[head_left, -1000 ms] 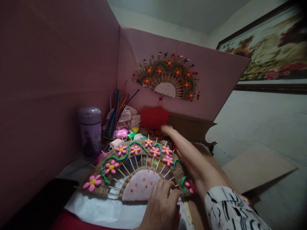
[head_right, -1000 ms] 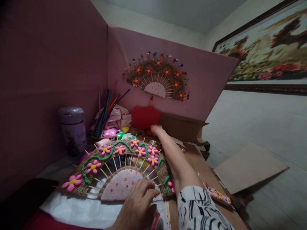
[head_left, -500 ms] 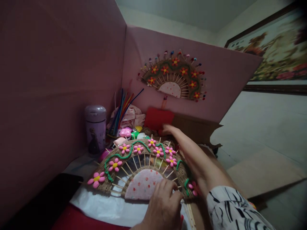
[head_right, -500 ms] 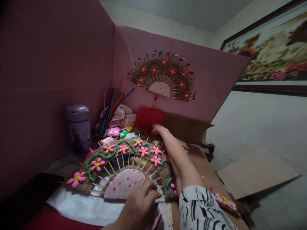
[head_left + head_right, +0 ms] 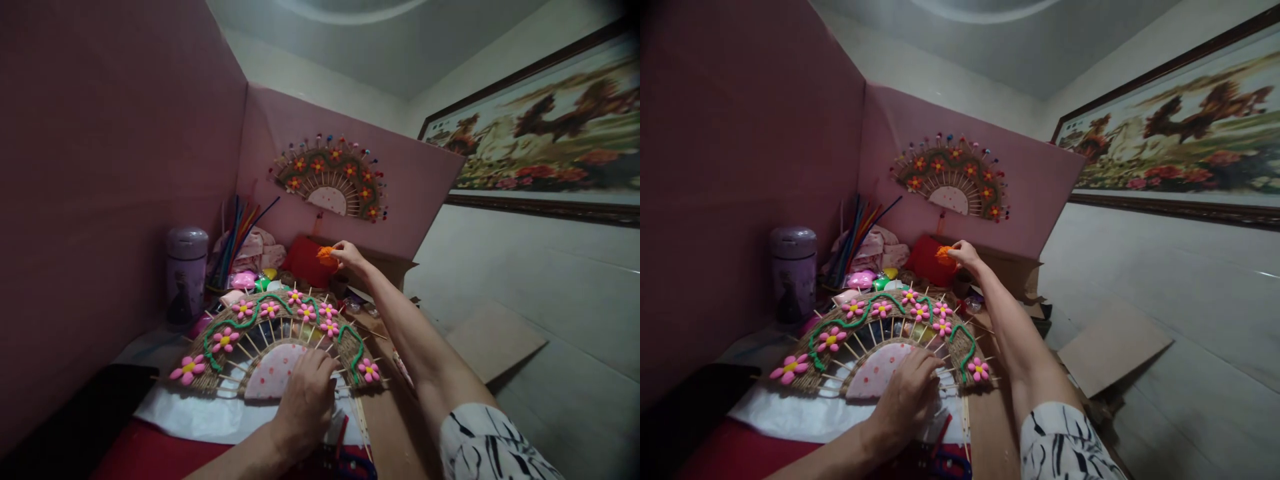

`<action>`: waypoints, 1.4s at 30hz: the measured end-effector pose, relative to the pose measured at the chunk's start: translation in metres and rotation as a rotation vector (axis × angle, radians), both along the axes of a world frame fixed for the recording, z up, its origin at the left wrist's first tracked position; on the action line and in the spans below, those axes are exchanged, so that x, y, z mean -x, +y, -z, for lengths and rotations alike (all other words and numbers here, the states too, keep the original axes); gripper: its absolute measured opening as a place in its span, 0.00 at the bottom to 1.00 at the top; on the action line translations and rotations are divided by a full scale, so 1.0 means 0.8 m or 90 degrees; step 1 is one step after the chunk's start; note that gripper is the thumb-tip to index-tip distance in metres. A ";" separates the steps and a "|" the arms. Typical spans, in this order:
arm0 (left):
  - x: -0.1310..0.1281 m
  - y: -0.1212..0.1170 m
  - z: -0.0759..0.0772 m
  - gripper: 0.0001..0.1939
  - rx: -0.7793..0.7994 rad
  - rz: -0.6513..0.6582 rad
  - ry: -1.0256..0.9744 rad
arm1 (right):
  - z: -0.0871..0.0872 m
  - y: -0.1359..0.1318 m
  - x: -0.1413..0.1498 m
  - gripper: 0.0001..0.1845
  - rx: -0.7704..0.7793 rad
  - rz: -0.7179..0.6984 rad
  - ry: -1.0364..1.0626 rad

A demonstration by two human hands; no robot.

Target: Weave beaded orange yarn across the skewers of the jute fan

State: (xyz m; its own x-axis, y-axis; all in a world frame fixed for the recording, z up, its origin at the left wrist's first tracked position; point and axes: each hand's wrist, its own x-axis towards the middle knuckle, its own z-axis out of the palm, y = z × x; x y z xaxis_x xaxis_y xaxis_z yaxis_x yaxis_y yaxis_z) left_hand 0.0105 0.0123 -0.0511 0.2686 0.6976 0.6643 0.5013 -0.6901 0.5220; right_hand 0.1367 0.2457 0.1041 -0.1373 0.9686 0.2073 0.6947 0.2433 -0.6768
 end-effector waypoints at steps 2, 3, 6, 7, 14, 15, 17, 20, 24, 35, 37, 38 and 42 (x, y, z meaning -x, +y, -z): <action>0.001 0.002 -0.002 0.12 -0.009 0.002 -0.038 | -0.010 -0.022 0.000 0.15 0.002 -0.021 0.091; 0.001 0.002 -0.004 0.10 -0.008 0.006 -0.064 | -0.014 -0.035 0.001 0.13 0.005 -0.033 0.135; 0.003 0.003 -0.014 0.08 0.035 0.013 -0.184 | -0.014 -0.087 0.000 0.07 0.023 -0.074 0.258; 0.005 0.003 -0.019 0.09 0.056 0.004 -0.243 | -0.010 -0.108 0.000 0.07 0.036 -0.086 0.293; 0.020 0.007 -0.046 0.21 0.009 -0.002 -0.395 | 0.051 -0.244 0.002 0.09 0.173 -0.147 0.434; 0.020 0.007 -0.046 0.22 -0.005 0.032 -0.350 | 0.059 -0.256 0.003 0.09 0.195 -0.157 0.444; 0.018 0.007 -0.044 0.20 -0.015 0.081 -0.297 | 0.071 -0.274 0.002 0.09 0.238 -0.176 0.465; 0.013 0.007 -0.042 0.14 0.010 0.081 -0.303 | 0.079 -0.293 -0.006 0.12 0.304 -0.199 0.487; 0.013 0.011 -0.048 0.08 0.076 0.091 -0.404 | 0.084 -0.315 -0.026 0.16 0.422 -0.284 0.434; 0.015 0.009 -0.058 0.13 0.362 0.221 -0.469 | 0.101 -0.291 -0.066 0.18 0.111 -0.122 0.675; 0.015 0.007 -0.058 0.12 0.370 0.238 -0.410 | 0.096 -0.279 -0.068 0.18 0.112 -0.119 0.733; 0.016 0.006 -0.057 0.11 0.356 0.241 -0.367 | 0.093 -0.272 -0.070 0.19 0.114 -0.120 0.755; 0.015 0.002 -0.049 0.07 0.243 0.205 -0.149 | 0.092 -0.249 -0.076 0.21 0.099 -0.131 0.769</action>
